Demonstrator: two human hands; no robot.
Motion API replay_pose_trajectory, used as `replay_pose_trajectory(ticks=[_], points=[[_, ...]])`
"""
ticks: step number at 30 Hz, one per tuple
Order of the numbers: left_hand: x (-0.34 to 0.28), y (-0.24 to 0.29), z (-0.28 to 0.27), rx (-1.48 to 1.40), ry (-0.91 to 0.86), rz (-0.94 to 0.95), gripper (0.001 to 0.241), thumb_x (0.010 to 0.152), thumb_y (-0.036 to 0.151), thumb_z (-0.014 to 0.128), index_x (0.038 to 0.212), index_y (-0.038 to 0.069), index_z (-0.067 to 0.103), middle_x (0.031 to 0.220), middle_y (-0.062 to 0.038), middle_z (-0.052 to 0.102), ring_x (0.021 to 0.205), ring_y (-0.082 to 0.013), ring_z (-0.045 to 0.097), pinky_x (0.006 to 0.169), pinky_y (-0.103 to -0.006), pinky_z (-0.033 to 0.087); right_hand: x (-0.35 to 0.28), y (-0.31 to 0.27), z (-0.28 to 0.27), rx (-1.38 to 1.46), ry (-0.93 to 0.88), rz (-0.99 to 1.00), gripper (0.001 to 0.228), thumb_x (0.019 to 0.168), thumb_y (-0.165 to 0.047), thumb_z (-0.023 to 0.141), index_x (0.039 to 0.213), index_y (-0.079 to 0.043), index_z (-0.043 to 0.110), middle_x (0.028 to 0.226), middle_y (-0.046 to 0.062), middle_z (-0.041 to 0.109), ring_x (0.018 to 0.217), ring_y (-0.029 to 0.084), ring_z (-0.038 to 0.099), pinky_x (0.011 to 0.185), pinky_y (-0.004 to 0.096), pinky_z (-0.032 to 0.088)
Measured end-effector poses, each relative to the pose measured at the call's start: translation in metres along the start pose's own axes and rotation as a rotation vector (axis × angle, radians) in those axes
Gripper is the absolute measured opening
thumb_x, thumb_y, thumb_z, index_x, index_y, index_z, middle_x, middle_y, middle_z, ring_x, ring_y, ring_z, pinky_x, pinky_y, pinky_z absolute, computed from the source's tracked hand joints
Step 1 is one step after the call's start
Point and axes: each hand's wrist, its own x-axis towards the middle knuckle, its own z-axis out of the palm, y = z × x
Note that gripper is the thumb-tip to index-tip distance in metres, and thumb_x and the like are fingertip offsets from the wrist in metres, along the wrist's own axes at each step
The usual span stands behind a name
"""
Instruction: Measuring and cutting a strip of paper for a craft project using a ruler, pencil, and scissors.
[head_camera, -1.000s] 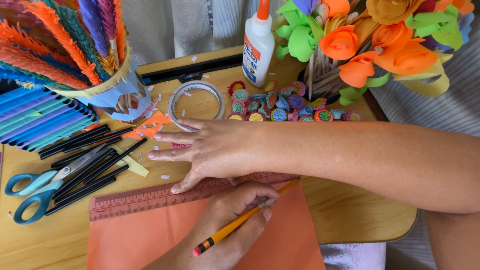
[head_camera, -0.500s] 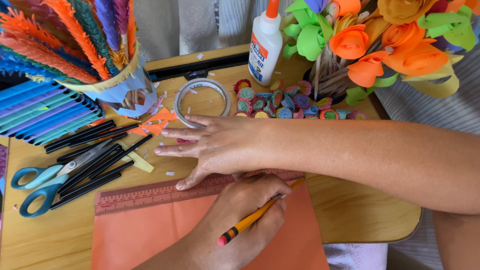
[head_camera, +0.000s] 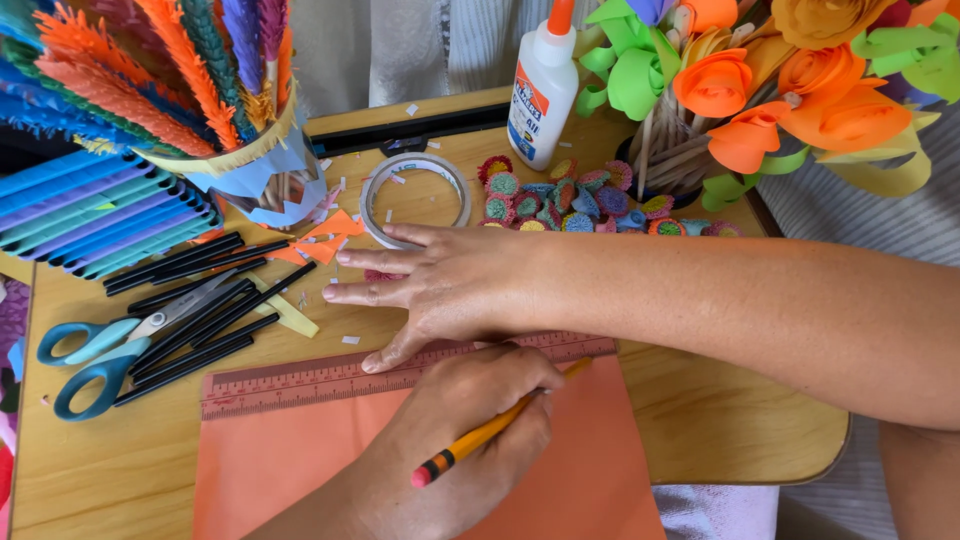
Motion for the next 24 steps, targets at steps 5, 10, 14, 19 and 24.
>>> replay_pose_trajectory(ticks=[5,10,14,19,24], points=[[-0.009,0.002,-0.014,0.053,0.019,-0.049,0.017,0.089,0.004,0.053,0.099,0.006,0.066,0.082,-0.006,0.070,0.073,-0.0230,0.067,0.066,-0.0358,0.053,-0.002,0.005,0.012,-0.060,0.038,-0.022,0.066,0.094,-0.031,0.057,0.152,-0.053,0.034,0.171,0.009,0.003,0.156,0.041,0.000,0.122,0.062,0.007],[-0.017,0.008,-0.033,0.015,0.012,-0.156,0.016,0.085,0.003,0.052,0.090,0.010,0.065,0.074,0.000,0.058,0.070,-0.0177,0.056,0.064,-0.0336,0.046,-0.004,0.006,0.013,-0.014,0.112,-0.042,0.098,0.068,-0.061,0.085,0.153,-0.053,0.037,0.170,0.011,0.005,0.156,0.042,0.004,0.120,0.062,0.015],[-0.025,0.014,-0.049,0.050,-0.006,-0.279,0.013,0.085,0.007,0.052,0.083,0.013,0.064,0.078,0.001,0.061,0.077,-0.0161,0.056,0.067,-0.0318,0.045,-0.004,0.001,0.004,0.003,0.104,-0.015,0.097,0.063,-0.035,0.079,0.149,-0.056,0.041,0.170,0.012,0.012,0.155,0.042,0.006,0.118,0.063,0.019],[-0.042,0.011,-0.069,0.179,-0.012,-0.486,0.013,0.083,0.012,0.057,0.077,0.017,0.068,0.063,0.004,0.062,0.056,-0.0145,0.056,0.054,-0.0316,0.045,-0.003,0.000,-0.001,0.103,-0.025,0.045,0.106,0.045,-0.046,0.103,0.140,-0.047,0.056,0.172,0.008,0.000,0.157,0.038,-0.005,0.121,0.062,0.009],[-0.052,0.015,-0.087,0.235,0.021,-0.659,0.018,0.081,0.017,0.058,0.076,0.019,0.075,0.060,0.007,0.065,0.057,-0.0097,0.059,0.054,-0.0301,0.046,-0.007,-0.001,0.001,0.020,0.030,0.012,0.090,0.055,-0.037,0.093,0.138,-0.044,0.057,0.171,0.014,0.006,0.157,0.041,0.005,0.120,0.064,0.015]])
